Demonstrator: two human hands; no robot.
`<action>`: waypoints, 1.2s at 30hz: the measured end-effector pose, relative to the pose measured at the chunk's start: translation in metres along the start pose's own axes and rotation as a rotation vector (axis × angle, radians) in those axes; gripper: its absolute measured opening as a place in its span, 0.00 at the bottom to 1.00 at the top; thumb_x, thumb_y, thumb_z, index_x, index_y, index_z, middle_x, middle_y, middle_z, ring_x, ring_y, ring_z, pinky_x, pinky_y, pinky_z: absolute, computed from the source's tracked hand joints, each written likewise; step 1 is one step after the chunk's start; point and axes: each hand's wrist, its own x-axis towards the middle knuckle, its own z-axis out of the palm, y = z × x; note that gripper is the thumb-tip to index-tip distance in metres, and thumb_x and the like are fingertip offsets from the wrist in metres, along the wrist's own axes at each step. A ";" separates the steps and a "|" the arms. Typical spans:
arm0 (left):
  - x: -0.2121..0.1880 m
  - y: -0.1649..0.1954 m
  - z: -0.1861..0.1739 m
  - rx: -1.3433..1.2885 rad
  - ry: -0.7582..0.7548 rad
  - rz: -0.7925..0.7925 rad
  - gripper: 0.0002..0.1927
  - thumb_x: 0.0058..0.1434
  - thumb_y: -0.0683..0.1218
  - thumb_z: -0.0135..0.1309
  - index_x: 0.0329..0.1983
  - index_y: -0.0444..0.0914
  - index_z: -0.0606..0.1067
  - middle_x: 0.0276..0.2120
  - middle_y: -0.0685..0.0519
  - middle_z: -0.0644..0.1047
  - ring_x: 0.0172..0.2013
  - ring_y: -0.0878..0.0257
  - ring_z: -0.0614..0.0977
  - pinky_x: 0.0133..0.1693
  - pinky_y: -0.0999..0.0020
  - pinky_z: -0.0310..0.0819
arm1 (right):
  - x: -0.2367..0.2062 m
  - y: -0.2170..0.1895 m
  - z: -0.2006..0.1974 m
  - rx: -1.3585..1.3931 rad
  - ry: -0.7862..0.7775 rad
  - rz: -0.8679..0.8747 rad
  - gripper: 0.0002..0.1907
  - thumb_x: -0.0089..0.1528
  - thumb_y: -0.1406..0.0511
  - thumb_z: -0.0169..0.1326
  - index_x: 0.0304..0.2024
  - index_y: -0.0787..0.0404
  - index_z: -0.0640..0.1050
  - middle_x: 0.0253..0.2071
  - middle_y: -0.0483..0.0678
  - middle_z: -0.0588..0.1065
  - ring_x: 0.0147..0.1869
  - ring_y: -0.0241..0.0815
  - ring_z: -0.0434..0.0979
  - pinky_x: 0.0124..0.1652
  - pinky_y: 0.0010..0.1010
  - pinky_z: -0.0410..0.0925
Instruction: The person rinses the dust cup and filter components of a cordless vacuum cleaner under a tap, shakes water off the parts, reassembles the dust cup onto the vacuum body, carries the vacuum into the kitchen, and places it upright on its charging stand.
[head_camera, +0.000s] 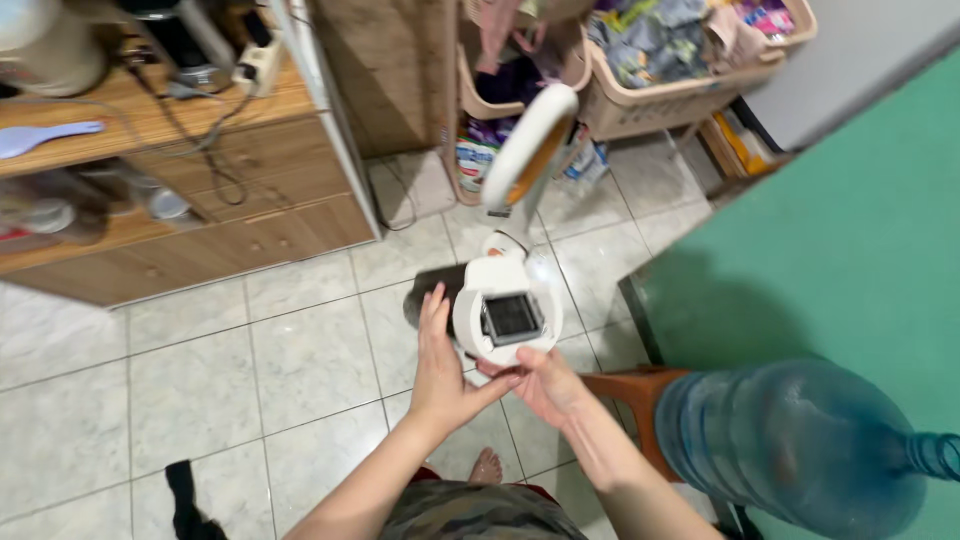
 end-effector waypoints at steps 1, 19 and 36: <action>-0.007 -0.004 0.010 -0.033 -0.038 -0.059 0.65 0.44 0.61 0.73 0.73 0.30 0.48 0.74 0.29 0.52 0.73 0.30 0.54 0.70 0.42 0.51 | -0.005 0.008 -0.012 0.040 -0.026 -0.007 0.32 0.59 0.61 0.64 0.61 0.71 0.73 0.53 0.59 0.79 0.54 0.51 0.81 0.55 0.41 0.75; -0.136 -0.297 0.156 -0.900 -0.359 -0.966 0.49 0.54 0.42 0.58 0.77 0.46 0.49 0.64 0.45 0.69 0.60 0.56 0.72 0.55 0.63 0.68 | 0.087 0.239 -0.206 -0.201 0.530 0.116 0.58 0.52 0.66 0.64 0.77 0.42 0.46 0.65 0.45 0.68 0.62 0.46 0.69 0.57 0.44 0.70; -0.173 -0.579 0.308 -0.862 -0.507 -0.703 0.52 0.47 0.38 0.54 0.76 0.45 0.49 0.72 0.48 0.59 0.69 0.55 0.64 0.65 0.62 0.59 | 0.255 0.390 -0.389 -0.298 0.563 -0.343 0.65 0.51 0.73 0.62 0.77 0.41 0.35 0.69 0.47 0.64 0.68 0.43 0.69 0.60 0.39 0.69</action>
